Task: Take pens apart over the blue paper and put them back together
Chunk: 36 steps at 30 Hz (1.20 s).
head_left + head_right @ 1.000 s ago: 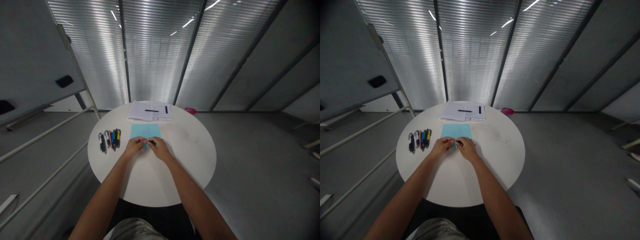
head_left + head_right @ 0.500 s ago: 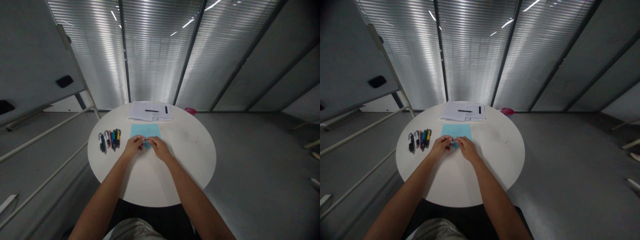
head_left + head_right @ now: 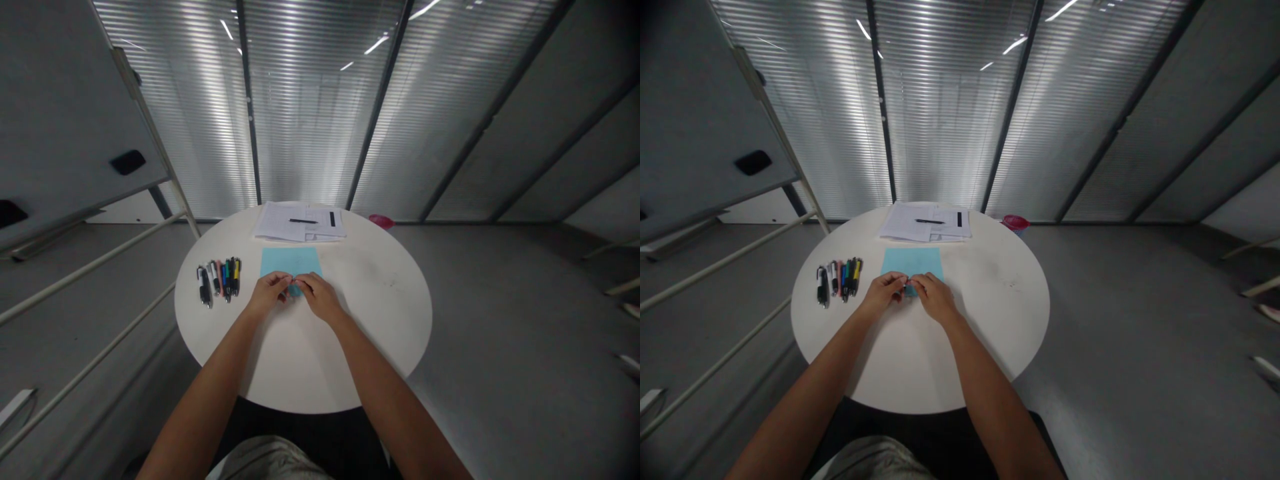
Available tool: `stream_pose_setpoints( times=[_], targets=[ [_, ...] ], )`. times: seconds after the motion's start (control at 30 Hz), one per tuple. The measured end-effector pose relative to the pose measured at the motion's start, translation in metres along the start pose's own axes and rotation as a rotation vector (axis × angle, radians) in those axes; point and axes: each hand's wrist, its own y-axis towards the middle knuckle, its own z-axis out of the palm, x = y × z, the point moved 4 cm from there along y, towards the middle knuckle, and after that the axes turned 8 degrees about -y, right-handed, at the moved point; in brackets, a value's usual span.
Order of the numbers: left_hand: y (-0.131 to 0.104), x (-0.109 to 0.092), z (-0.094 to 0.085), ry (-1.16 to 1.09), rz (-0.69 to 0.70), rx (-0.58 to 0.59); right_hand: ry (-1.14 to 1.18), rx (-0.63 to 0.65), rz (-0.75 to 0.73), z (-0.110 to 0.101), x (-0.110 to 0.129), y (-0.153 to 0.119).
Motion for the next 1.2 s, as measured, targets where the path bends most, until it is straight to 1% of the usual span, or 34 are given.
stream_pose_setpoints(
  times=[0.2,0.43,0.6,0.7,0.87,1.1,1.2],
  targets=[
    [0.0003,0.0026,-0.0006,0.023,0.014,-0.008,-0.018,-0.008,-0.002,0.0025,-0.0013,0.0002],
    [0.0019,0.0078,-0.0008,0.132,0.026,0.005,-0.059,-0.004,-0.007,0.0020,0.0014,0.0006],
    [-0.0004,0.0030,0.0012,0.109,0.025,-0.021,-0.005,0.012,-0.002,0.0058,-0.0018,0.0014],
    [-0.0014,0.0008,0.0019,0.096,0.024,-0.019,0.047,-0.003,-0.005,0.0082,-0.0036,0.0023],
    [-0.0002,0.0029,0.0001,0.107,0.022,-0.017,0.133,-0.037,0.056,0.0088,-0.0062,0.0026],
    [0.0032,0.0064,-0.0025,0.084,0.033,-0.006,0.148,-0.069,0.053,0.0080,-0.0059,0.0031],
    [0.0026,0.0049,-0.0024,0.071,0.040,-0.027,0.149,-0.078,0.053,0.0091,-0.0071,0.0032]
  ],
)
